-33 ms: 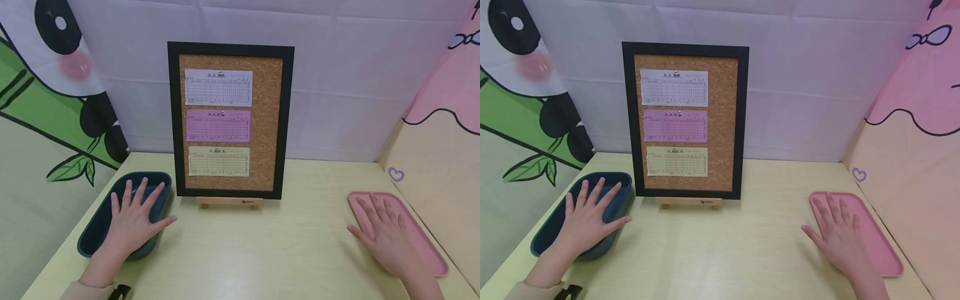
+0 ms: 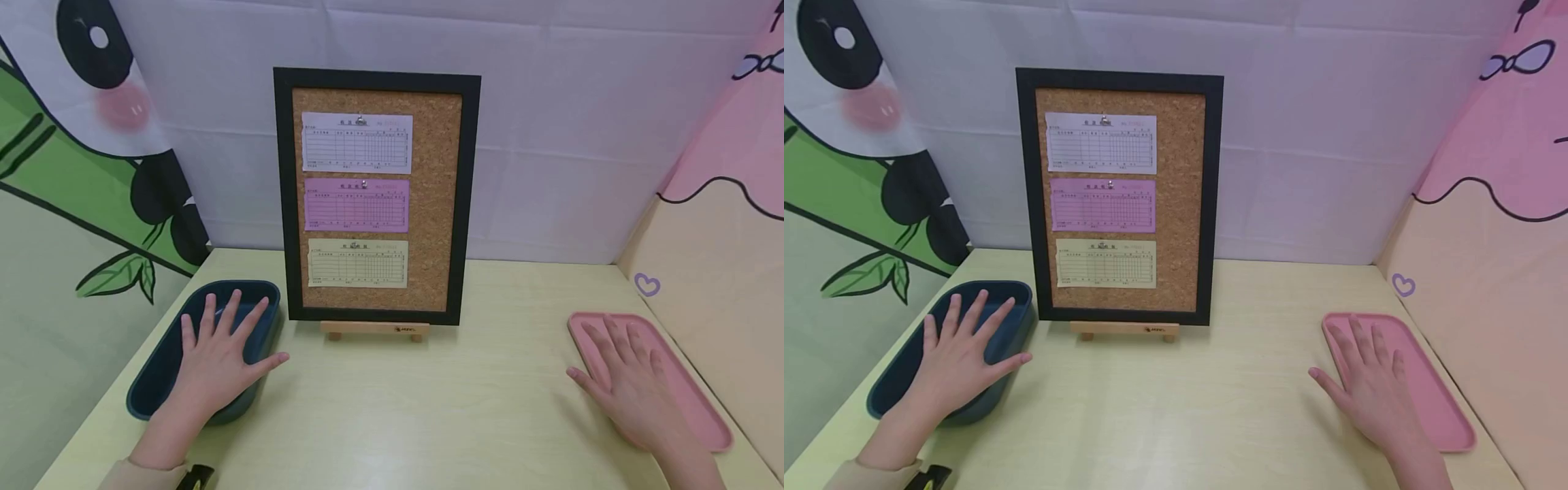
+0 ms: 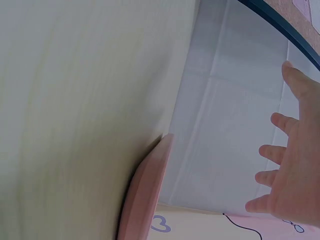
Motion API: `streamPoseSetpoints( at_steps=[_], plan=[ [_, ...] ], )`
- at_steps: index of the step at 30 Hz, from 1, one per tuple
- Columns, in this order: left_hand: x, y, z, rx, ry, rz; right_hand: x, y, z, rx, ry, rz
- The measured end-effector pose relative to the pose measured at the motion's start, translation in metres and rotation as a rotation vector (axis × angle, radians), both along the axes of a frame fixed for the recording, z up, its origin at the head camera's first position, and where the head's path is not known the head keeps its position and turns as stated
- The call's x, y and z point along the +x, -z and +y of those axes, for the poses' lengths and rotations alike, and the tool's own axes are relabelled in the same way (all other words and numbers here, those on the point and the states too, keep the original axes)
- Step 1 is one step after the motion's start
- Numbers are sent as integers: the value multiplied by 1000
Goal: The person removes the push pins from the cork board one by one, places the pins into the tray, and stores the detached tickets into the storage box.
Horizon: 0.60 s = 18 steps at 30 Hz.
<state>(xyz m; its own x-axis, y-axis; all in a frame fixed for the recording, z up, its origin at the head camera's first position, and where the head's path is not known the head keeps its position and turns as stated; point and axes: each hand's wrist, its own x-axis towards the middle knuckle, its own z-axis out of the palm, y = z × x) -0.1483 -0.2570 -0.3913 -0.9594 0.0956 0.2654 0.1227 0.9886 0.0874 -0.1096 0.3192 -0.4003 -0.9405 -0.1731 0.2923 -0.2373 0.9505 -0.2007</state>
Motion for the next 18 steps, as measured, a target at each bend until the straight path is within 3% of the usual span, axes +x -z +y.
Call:
streamPoseSetpoints(
  at_steps=[18],
  plan=[
    [-2, -2, -1, 1, 11, 17, 1, -3, -2, -9, 9, 8]
  ],
)
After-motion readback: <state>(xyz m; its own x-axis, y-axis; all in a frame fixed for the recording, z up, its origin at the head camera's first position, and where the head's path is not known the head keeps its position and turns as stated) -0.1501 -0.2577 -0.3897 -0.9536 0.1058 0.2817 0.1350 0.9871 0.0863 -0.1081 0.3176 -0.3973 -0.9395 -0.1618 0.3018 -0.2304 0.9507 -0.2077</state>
